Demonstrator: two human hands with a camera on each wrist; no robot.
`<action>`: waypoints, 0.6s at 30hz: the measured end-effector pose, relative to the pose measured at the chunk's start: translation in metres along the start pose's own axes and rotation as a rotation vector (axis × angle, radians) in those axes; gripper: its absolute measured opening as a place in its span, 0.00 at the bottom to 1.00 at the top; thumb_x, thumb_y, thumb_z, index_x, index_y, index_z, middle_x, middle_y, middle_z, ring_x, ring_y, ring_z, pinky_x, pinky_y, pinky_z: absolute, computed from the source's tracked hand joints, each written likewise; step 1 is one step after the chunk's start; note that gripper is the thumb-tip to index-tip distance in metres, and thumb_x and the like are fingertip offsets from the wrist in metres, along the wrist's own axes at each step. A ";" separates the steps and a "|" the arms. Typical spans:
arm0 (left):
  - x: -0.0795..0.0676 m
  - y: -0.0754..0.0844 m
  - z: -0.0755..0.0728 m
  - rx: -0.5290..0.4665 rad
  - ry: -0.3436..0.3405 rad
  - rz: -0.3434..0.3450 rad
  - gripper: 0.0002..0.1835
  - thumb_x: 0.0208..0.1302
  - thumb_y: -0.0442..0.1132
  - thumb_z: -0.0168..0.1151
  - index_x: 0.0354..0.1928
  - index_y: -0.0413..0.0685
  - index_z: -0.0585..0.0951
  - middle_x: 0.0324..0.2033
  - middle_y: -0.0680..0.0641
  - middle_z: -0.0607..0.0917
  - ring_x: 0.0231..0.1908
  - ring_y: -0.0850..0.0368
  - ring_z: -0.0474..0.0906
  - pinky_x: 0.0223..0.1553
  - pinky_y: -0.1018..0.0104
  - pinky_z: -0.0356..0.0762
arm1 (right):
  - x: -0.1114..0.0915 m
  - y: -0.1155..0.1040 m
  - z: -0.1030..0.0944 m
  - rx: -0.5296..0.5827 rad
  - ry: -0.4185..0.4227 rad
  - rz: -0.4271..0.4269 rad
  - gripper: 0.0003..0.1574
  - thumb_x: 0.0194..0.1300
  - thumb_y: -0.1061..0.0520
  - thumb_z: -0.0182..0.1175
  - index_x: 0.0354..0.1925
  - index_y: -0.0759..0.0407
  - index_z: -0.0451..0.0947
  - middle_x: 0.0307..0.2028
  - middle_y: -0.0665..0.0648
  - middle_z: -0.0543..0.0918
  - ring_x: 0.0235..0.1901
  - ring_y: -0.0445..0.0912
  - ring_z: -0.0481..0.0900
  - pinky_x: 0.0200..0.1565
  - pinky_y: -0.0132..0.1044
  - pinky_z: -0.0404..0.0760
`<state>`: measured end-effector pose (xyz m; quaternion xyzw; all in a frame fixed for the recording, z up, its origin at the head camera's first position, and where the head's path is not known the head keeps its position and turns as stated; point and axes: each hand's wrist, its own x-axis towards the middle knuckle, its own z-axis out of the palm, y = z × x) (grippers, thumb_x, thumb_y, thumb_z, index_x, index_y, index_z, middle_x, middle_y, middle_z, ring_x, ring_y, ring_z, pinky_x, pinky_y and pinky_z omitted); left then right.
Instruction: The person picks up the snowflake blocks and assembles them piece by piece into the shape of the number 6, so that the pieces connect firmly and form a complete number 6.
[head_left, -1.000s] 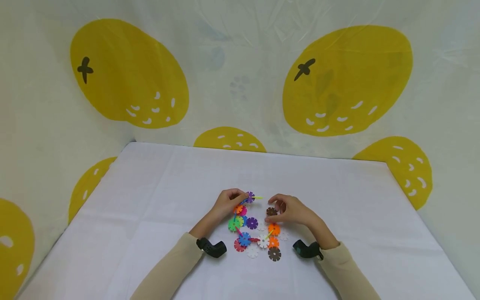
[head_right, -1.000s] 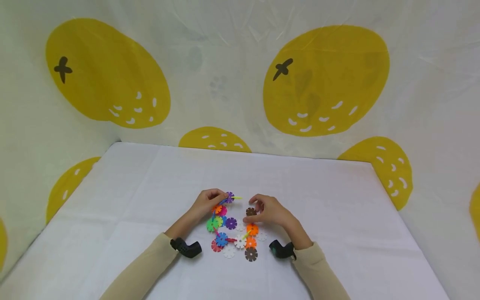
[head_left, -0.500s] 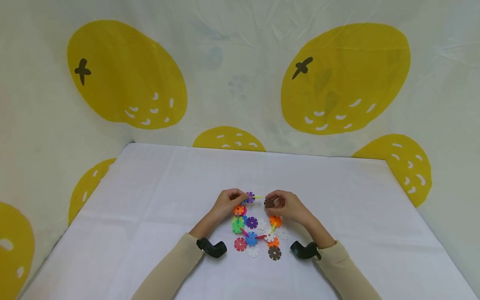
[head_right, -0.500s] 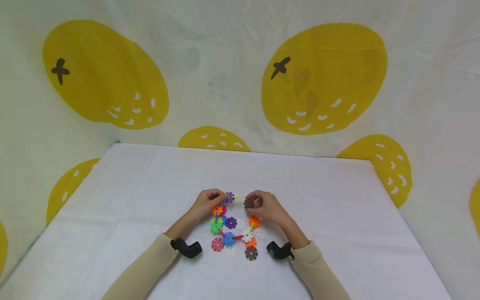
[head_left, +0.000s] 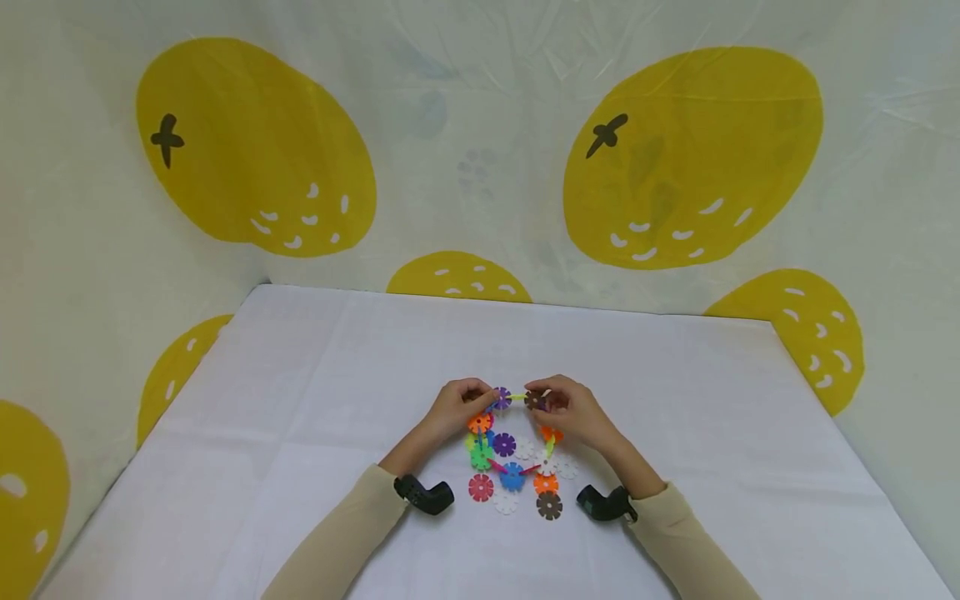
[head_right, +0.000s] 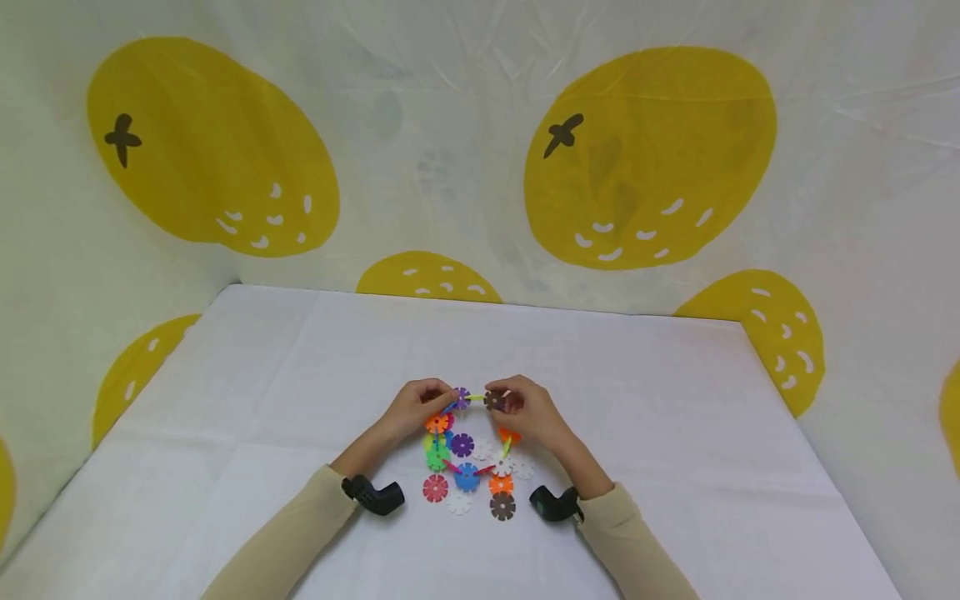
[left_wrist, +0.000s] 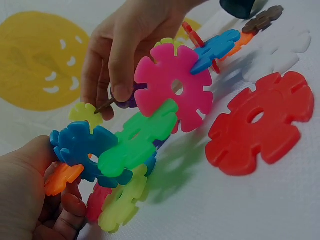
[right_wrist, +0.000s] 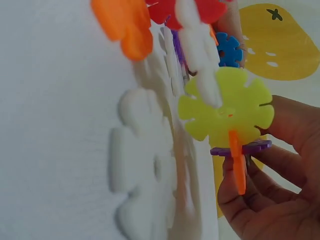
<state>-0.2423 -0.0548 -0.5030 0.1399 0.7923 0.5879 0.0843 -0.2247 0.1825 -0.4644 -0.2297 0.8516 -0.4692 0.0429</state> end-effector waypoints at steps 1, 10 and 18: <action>0.000 0.000 0.000 0.001 -0.002 -0.003 0.11 0.67 0.41 0.62 0.39 0.38 0.84 0.28 0.51 0.82 0.28 0.62 0.71 0.31 0.73 0.70 | 0.000 0.000 0.000 0.005 0.000 -0.003 0.24 0.57 0.64 0.69 0.53 0.67 0.79 0.43 0.62 0.81 0.38 0.52 0.75 0.40 0.31 0.77; -0.002 0.004 0.001 0.040 0.001 -0.023 0.11 0.68 0.40 0.62 0.41 0.38 0.84 0.32 0.47 0.83 0.30 0.62 0.71 0.33 0.72 0.70 | 0.002 0.003 0.004 -0.068 0.040 -0.073 0.22 0.55 0.63 0.72 0.50 0.67 0.82 0.37 0.57 0.77 0.33 0.48 0.73 0.36 0.31 0.75; -0.004 0.011 -0.002 0.032 -0.024 -0.041 0.10 0.69 0.36 0.60 0.42 0.34 0.83 0.34 0.43 0.83 0.31 0.61 0.71 0.34 0.72 0.71 | 0.004 0.008 0.005 -0.082 0.049 -0.183 0.22 0.54 0.65 0.72 0.48 0.70 0.82 0.32 0.55 0.75 0.31 0.47 0.73 0.34 0.32 0.74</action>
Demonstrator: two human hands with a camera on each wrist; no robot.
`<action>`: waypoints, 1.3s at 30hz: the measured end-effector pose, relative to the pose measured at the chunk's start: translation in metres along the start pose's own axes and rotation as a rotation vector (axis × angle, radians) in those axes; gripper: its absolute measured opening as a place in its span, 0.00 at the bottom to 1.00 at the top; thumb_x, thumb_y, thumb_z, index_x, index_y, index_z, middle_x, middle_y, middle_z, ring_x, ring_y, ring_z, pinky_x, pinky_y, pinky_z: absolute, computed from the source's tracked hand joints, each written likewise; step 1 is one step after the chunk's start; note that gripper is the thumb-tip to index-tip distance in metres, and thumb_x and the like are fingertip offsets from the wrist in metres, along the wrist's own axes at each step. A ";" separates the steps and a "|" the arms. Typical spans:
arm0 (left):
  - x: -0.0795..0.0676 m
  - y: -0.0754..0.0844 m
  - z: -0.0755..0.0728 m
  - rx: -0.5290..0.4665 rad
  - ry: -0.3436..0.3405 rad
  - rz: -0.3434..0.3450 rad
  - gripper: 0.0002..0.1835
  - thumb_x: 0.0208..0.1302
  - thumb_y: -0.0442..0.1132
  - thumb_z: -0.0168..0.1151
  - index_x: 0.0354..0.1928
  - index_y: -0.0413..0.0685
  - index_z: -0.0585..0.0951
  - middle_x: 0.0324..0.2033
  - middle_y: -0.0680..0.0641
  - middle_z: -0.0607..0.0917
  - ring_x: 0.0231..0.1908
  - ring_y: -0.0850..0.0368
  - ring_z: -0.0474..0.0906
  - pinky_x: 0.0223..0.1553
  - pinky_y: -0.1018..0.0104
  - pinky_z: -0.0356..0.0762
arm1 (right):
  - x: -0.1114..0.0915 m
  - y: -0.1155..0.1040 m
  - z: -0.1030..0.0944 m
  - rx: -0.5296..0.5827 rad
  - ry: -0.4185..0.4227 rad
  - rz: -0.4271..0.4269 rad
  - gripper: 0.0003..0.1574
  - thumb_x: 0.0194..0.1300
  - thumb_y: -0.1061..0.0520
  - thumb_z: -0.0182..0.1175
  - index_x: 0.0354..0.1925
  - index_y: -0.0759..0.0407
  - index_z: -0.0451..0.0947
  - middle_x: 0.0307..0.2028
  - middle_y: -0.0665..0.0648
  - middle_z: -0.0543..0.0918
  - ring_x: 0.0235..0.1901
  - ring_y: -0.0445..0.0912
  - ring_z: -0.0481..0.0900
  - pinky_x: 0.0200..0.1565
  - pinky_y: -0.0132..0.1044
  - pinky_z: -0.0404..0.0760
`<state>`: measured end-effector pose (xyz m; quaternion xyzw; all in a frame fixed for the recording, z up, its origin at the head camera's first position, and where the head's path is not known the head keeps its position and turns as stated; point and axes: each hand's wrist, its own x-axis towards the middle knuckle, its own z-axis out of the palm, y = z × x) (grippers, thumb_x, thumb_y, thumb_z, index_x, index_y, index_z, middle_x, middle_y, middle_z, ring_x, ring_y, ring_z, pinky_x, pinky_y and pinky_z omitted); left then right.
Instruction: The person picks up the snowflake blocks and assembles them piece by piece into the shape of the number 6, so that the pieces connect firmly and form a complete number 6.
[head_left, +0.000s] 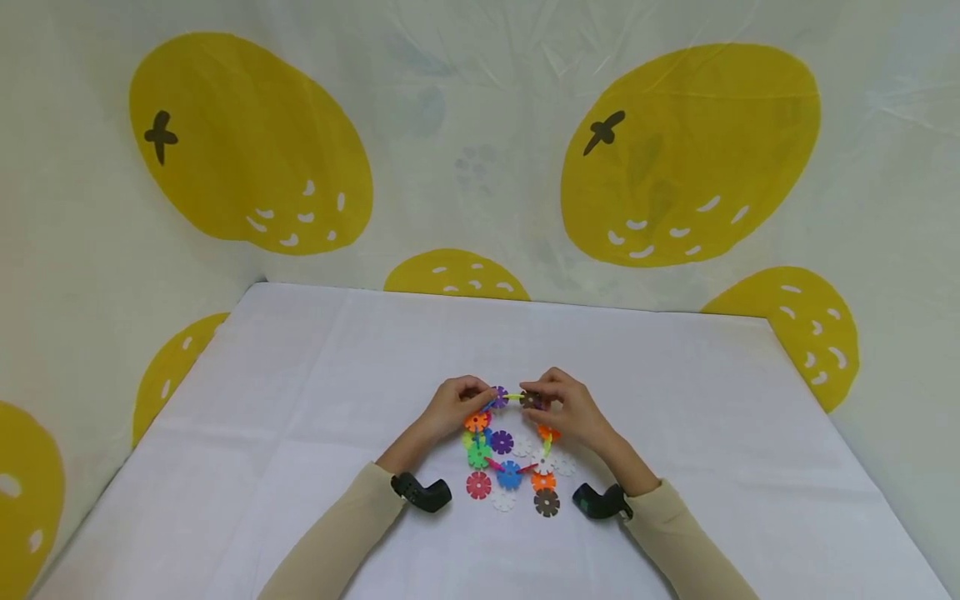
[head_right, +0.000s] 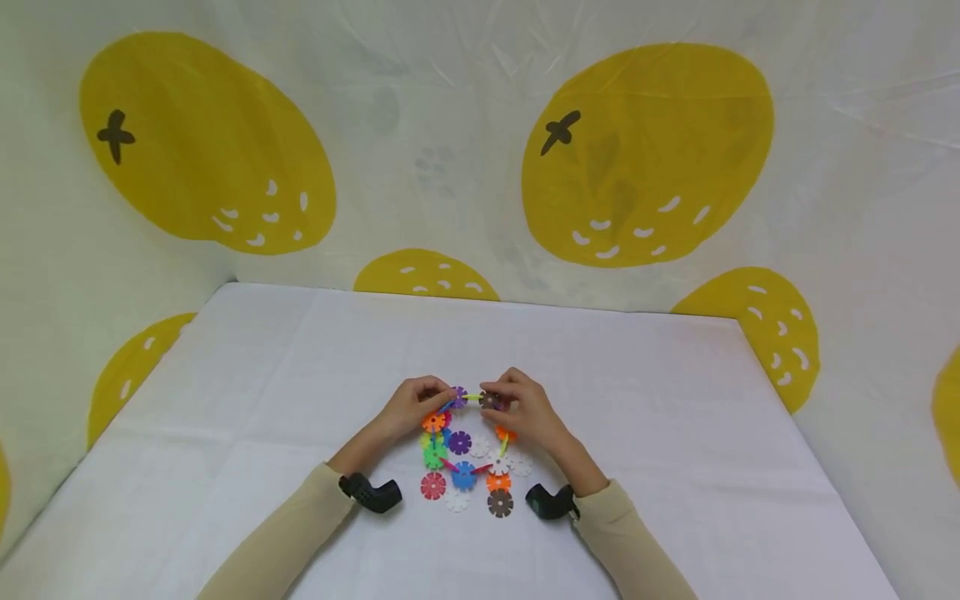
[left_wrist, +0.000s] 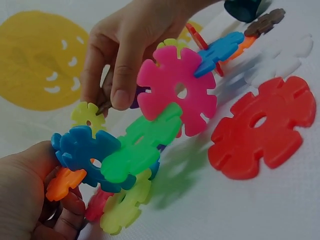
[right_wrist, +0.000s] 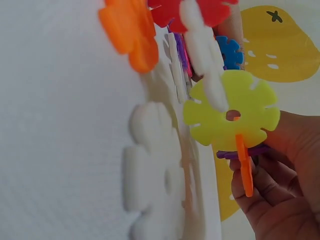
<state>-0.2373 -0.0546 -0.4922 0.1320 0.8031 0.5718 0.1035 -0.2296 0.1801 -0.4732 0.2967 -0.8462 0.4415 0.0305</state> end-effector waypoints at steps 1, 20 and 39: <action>0.000 -0.001 0.000 -0.008 0.000 0.001 0.10 0.69 0.36 0.60 0.42 0.34 0.83 0.33 0.44 0.83 0.31 0.61 0.71 0.34 0.72 0.71 | 0.000 0.000 0.000 -0.001 -0.008 -0.012 0.21 0.54 0.65 0.72 0.48 0.71 0.82 0.32 0.55 0.75 0.31 0.47 0.72 0.33 0.32 0.74; 0.006 -0.009 0.001 -0.154 0.139 -0.024 0.13 0.67 0.44 0.62 0.38 0.39 0.84 0.32 0.51 0.82 0.35 0.59 0.72 0.39 0.68 0.70 | 0.000 0.001 -0.015 0.035 -0.153 0.198 0.34 0.60 0.56 0.70 0.61 0.66 0.72 0.47 0.62 0.79 0.38 0.47 0.77 0.42 0.34 0.79; 0.005 -0.004 -0.002 -0.267 0.263 -0.032 0.14 0.71 0.40 0.58 0.42 0.33 0.82 0.32 0.53 0.79 0.34 0.60 0.69 0.35 0.73 0.67 | -0.008 0.006 -0.032 0.011 -0.462 0.200 0.23 0.46 0.55 0.79 0.33 0.61 0.75 0.30 0.53 0.69 0.29 0.43 0.67 0.31 0.30 0.66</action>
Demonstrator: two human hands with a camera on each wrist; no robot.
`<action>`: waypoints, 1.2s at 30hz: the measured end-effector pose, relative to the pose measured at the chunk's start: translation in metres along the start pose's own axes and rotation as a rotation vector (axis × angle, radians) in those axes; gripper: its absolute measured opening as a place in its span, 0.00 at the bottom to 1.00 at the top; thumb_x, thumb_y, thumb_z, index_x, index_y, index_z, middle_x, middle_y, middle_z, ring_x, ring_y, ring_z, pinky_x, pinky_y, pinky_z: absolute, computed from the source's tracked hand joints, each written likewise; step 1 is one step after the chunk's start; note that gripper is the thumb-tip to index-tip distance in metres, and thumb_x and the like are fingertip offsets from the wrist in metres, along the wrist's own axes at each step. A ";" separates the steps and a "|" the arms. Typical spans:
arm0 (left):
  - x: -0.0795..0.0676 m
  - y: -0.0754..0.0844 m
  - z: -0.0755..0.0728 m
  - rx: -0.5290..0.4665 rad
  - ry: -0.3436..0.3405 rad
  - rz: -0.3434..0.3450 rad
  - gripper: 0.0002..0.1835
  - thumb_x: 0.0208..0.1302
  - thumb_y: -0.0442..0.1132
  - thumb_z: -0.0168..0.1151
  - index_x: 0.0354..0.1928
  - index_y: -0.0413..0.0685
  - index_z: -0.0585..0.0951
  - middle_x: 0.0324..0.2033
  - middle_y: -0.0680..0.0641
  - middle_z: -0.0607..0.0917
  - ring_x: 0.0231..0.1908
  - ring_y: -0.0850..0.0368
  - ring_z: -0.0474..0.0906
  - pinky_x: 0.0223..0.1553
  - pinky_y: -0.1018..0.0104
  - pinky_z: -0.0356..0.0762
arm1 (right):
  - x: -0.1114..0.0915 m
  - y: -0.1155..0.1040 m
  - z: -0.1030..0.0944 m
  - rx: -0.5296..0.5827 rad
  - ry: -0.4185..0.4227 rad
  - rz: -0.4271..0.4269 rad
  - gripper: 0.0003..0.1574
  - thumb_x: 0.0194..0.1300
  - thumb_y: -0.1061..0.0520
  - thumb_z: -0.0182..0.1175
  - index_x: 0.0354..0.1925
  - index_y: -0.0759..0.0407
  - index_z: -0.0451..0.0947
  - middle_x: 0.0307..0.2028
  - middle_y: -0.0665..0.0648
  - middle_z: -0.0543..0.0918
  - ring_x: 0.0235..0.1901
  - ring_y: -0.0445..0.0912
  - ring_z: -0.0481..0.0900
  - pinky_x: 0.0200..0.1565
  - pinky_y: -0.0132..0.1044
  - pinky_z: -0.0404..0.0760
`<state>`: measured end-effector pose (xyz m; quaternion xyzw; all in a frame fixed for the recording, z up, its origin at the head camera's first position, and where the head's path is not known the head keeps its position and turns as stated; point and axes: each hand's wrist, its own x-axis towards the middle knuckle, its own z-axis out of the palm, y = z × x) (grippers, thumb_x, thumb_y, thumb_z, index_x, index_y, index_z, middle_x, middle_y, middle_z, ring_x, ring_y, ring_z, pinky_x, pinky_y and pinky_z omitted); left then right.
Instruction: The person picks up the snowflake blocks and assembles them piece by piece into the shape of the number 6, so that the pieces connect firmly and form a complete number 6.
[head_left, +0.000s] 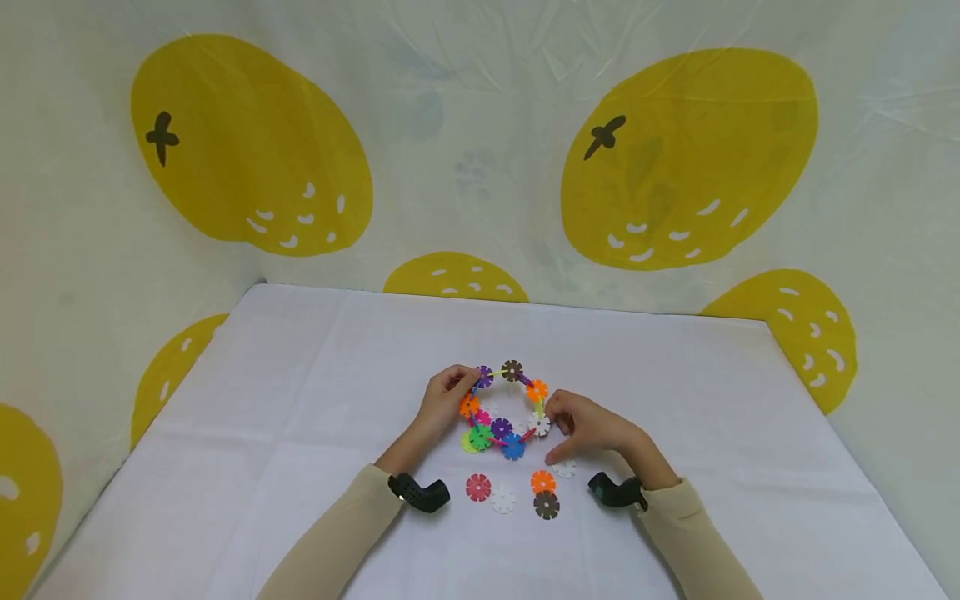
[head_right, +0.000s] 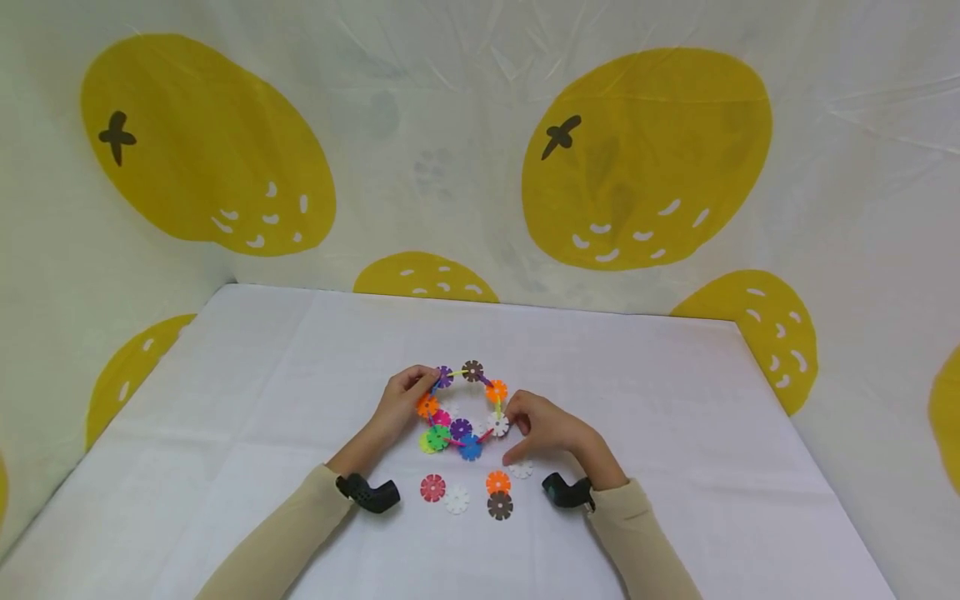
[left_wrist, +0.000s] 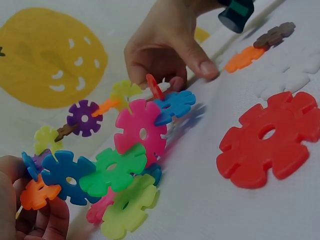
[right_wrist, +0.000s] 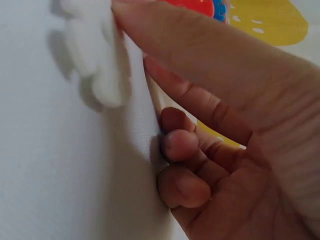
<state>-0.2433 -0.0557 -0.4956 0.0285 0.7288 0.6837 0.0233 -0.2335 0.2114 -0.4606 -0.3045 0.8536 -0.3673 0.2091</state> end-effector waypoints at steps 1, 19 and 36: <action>-0.001 0.000 0.000 -0.006 0.004 -0.001 0.13 0.71 0.40 0.58 0.42 0.34 0.82 0.32 0.53 0.79 0.34 0.60 0.69 0.36 0.73 0.68 | 0.000 0.000 0.000 -0.005 -0.001 -0.003 0.23 0.47 0.54 0.78 0.32 0.61 0.75 0.31 0.53 0.69 0.29 0.43 0.67 0.31 0.30 0.66; -0.002 -0.002 -0.002 0.011 -0.025 0.026 0.13 0.71 0.40 0.57 0.42 0.35 0.82 0.31 0.52 0.78 0.34 0.58 0.69 0.35 0.72 0.67 | -0.010 0.006 -0.012 0.003 -0.106 -0.038 0.17 0.48 0.57 0.77 0.37 0.55 0.83 0.37 0.55 0.73 0.31 0.48 0.70 0.31 0.28 0.69; -0.002 0.000 -0.001 0.024 -0.060 0.010 0.13 0.70 0.40 0.58 0.42 0.34 0.82 0.32 0.51 0.81 0.33 0.59 0.69 0.33 0.73 0.68 | -0.009 0.012 -0.021 0.147 0.059 -0.063 0.09 0.58 0.60 0.70 0.38 0.59 0.82 0.30 0.53 0.81 0.27 0.42 0.74 0.31 0.29 0.76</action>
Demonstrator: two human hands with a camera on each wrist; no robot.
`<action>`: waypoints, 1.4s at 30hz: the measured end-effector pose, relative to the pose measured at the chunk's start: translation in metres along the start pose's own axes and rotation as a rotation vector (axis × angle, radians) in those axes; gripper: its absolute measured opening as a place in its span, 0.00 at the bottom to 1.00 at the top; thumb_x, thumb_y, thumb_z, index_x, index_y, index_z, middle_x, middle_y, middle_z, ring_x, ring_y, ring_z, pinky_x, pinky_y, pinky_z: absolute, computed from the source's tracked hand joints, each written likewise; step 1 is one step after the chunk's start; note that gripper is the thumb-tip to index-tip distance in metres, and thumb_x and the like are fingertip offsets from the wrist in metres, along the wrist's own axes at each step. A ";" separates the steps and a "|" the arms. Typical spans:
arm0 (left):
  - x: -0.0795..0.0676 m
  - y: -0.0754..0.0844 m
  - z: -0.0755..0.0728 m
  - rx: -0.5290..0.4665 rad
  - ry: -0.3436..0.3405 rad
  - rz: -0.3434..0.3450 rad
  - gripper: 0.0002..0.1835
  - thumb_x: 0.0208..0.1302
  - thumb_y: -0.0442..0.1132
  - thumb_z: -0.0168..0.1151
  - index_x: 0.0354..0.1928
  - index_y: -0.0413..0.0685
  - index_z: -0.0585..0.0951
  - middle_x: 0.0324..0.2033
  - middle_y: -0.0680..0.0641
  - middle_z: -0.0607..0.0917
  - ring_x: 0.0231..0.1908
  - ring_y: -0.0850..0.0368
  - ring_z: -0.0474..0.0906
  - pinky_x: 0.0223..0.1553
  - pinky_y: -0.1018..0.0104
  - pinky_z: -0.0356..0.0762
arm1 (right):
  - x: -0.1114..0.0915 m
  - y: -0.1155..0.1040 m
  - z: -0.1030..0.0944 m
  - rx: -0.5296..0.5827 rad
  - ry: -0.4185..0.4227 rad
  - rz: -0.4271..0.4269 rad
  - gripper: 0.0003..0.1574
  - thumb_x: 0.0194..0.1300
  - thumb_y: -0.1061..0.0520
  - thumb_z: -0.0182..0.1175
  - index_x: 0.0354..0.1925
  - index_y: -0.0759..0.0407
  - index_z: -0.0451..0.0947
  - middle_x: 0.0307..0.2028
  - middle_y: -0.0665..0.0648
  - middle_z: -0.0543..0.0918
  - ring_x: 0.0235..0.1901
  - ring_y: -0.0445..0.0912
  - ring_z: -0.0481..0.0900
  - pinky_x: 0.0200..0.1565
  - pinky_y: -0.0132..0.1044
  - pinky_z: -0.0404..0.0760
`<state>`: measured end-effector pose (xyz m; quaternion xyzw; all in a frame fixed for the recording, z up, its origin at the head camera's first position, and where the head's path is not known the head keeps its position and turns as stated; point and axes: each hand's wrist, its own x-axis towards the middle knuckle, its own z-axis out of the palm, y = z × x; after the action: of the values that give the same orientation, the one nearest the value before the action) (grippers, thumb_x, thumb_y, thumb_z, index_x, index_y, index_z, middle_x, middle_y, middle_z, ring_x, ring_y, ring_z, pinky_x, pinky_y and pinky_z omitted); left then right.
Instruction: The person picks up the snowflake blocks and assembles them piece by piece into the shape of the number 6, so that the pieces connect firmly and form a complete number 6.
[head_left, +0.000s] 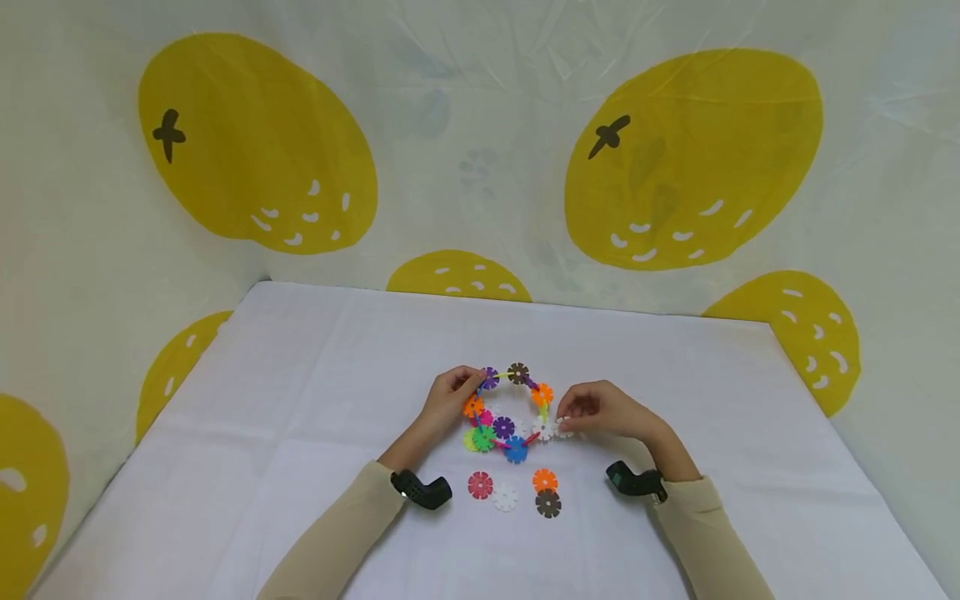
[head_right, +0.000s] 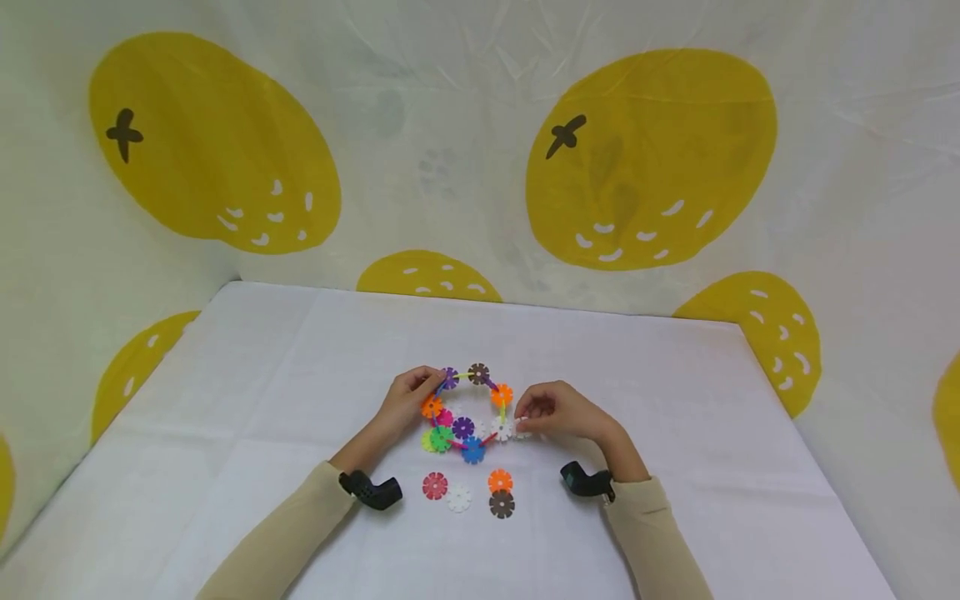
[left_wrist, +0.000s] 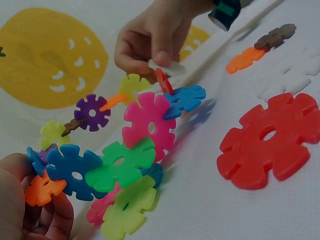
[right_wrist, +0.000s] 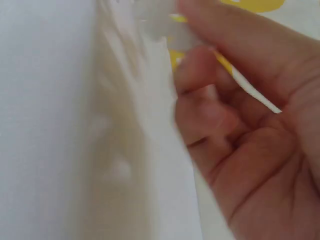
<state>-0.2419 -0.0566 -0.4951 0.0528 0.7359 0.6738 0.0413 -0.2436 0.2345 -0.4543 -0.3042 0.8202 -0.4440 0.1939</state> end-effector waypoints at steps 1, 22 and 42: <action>0.000 0.000 0.000 0.002 0.001 0.002 0.13 0.70 0.40 0.58 0.42 0.34 0.83 0.32 0.51 0.81 0.33 0.59 0.69 0.33 0.73 0.68 | 0.000 -0.001 -0.001 0.009 0.034 -0.005 0.09 0.58 0.61 0.70 0.38 0.60 0.82 0.30 0.54 0.82 0.27 0.42 0.74 0.31 0.29 0.76; 0.003 -0.004 0.000 -0.082 -0.040 -0.086 0.16 0.71 0.43 0.57 0.44 0.34 0.82 0.29 0.55 0.81 0.28 0.62 0.71 0.30 0.74 0.69 | 0.021 0.002 0.003 0.267 0.444 -0.073 0.14 0.64 0.63 0.64 0.46 0.72 0.77 0.34 0.52 0.83 0.30 0.49 0.80 0.35 0.32 0.82; 0.004 -0.006 0.001 0.013 -0.179 -0.077 0.17 0.70 0.47 0.59 0.43 0.37 0.83 0.31 0.53 0.82 0.31 0.61 0.73 0.34 0.72 0.71 | 0.065 0.018 0.024 0.302 0.310 -0.040 0.13 0.66 0.61 0.63 0.45 0.69 0.80 0.39 0.53 0.85 0.37 0.41 0.84 0.44 0.33 0.82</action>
<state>-0.2462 -0.0555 -0.5013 0.0845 0.7352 0.6594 0.1324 -0.2839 0.1840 -0.4856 -0.2157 0.7584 -0.6069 0.0999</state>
